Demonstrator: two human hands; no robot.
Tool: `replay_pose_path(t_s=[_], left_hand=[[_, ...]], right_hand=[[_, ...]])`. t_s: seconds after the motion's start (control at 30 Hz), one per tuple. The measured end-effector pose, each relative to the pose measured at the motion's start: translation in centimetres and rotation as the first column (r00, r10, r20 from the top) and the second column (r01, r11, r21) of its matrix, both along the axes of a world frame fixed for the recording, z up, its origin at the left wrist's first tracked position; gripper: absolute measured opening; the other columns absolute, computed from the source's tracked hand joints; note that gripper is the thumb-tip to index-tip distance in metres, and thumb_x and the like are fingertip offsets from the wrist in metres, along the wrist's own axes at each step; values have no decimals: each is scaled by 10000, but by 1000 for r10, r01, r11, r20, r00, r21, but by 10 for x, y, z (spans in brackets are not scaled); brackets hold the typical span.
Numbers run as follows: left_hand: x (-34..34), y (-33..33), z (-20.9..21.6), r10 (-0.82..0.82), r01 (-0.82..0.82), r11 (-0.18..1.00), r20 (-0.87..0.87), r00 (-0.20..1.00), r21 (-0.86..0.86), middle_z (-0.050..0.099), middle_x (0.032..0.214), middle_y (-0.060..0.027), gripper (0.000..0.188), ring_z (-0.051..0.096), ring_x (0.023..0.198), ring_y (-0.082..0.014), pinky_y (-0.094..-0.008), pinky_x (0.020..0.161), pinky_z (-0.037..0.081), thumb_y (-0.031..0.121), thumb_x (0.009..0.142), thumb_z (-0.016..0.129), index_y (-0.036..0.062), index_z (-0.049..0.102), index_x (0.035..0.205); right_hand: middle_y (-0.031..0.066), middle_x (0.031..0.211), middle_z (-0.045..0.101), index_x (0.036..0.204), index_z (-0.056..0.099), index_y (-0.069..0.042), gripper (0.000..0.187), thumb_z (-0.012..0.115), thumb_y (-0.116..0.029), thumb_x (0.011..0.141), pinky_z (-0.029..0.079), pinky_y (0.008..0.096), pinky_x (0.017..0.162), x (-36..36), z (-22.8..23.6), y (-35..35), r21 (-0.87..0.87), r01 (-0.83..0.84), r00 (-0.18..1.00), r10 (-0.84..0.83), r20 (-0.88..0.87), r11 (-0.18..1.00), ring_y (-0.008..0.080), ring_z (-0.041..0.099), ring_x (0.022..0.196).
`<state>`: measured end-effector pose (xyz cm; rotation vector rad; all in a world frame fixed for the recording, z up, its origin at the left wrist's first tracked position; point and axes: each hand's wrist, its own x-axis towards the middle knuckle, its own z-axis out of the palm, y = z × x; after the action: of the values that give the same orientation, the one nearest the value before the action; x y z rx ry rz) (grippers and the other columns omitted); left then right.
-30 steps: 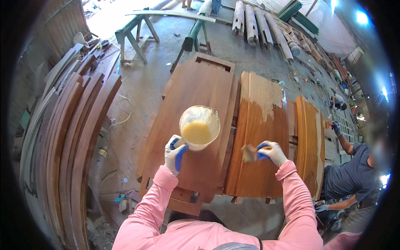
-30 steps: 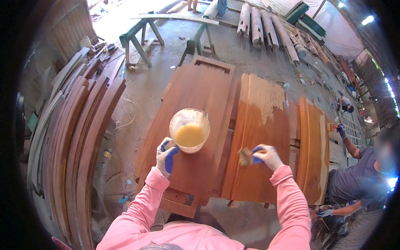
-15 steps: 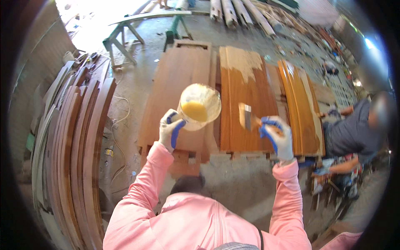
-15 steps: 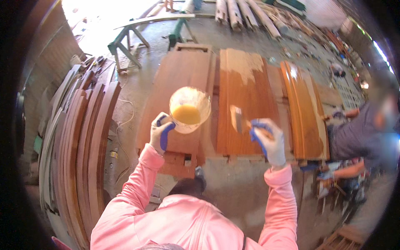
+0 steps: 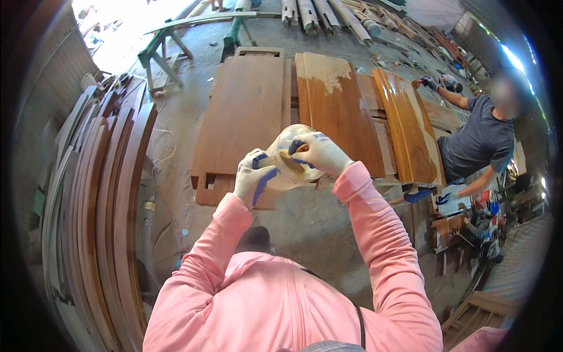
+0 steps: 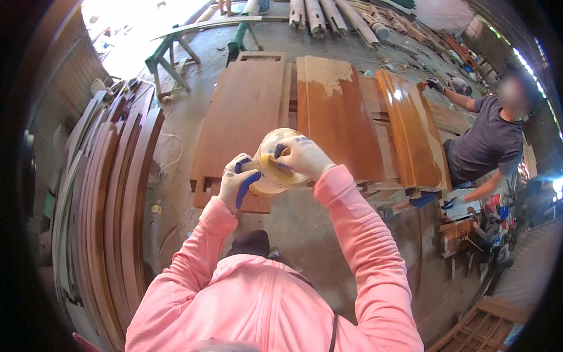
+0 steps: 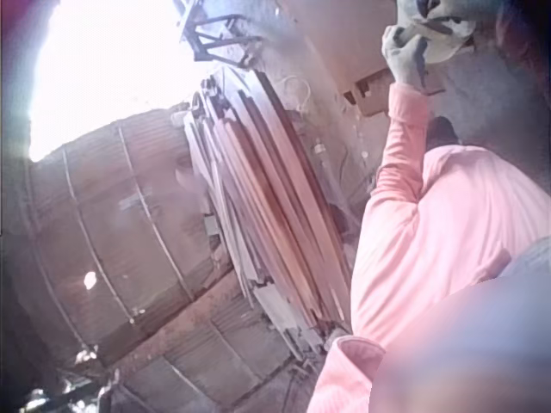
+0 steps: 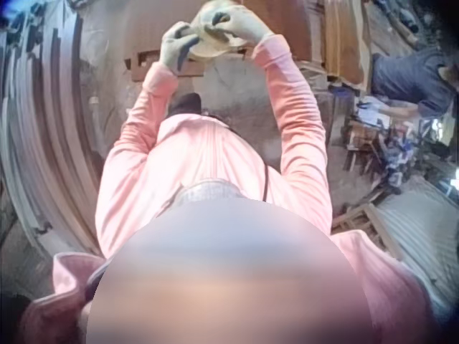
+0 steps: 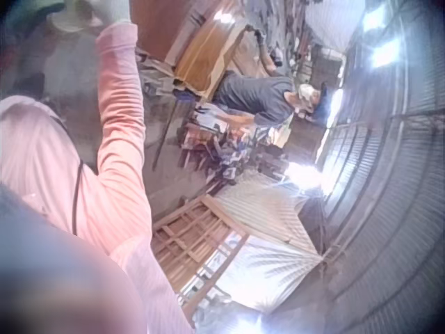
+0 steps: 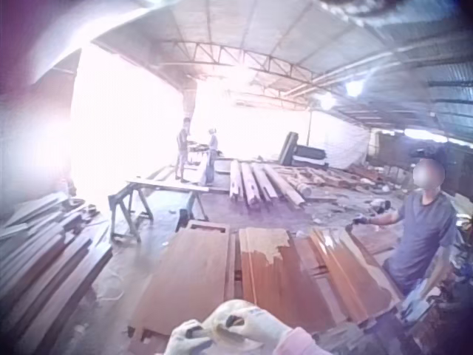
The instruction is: The person carries a large wooden panel to a workbench, then uses a brush to apply a yellowish liquid finish to the surface. The person repeatedly dips the brush into a container and spreads the finish across the panel while another worker does the same on an adjacent piece.
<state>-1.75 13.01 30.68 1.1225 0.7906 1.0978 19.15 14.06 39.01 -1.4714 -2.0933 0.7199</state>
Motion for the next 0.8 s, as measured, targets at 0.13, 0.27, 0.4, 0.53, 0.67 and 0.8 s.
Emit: replay_pose_path(t_s=[0.13,0.27,0.4,0.53,0.67,0.8], left_hand=[[-24,-7,-2,42,-40,997,34,999,-60,506,770,52,152,502,710,-43,-202,638,431,4,796,716,80,595,848],[-53,-2,-8,112,-98,989,130,985,-112,583,835,42,192,543,760,-51,-207,695,449,-19,796,714,86,599,908],[-79,18,-16,166,-157,983,82,983,-99,594,846,37,177,556,786,-56,-215,721,462,-29,808,703,77,599,904],[-116,43,-27,176,-168,982,102,979,-84,583,819,40,149,543,768,-41,-204,703,450,-33,818,683,79,600,872],[-151,82,-40,172,-149,975,132,976,-167,623,825,22,116,564,760,-48,-205,691,451,-35,832,646,65,610,879],[-172,126,-42,104,-86,983,102,989,-161,656,848,5,106,584,775,-58,-204,708,458,-24,836,644,58,623,899]], right_hand=[[108,894,718,1012,701,6,169,693,-99,880,563,262,656,16,9,-8,-350,-15,828,-185,-529,937,161,698,748],[118,889,701,1024,669,22,179,674,-92,886,594,300,642,28,4,-8,-386,20,512,-341,-789,922,199,709,732],[127,919,689,1022,655,27,158,660,-54,886,614,338,657,21,-18,2,-462,51,265,-458,-849,885,243,717,713],[122,904,692,1022,657,26,154,660,-48,887,620,342,660,14,-40,22,-465,143,203,-486,-850,873,249,717,708],[114,883,702,1036,661,28,158,657,-54,901,598,316,641,0,-61,47,-465,223,348,-515,-783,857,209,709,715],[95,954,709,1025,676,42,163,676,-48,888,567,288,723,-33,-93,67,-594,234,814,-489,-312,769,157,689,806]])
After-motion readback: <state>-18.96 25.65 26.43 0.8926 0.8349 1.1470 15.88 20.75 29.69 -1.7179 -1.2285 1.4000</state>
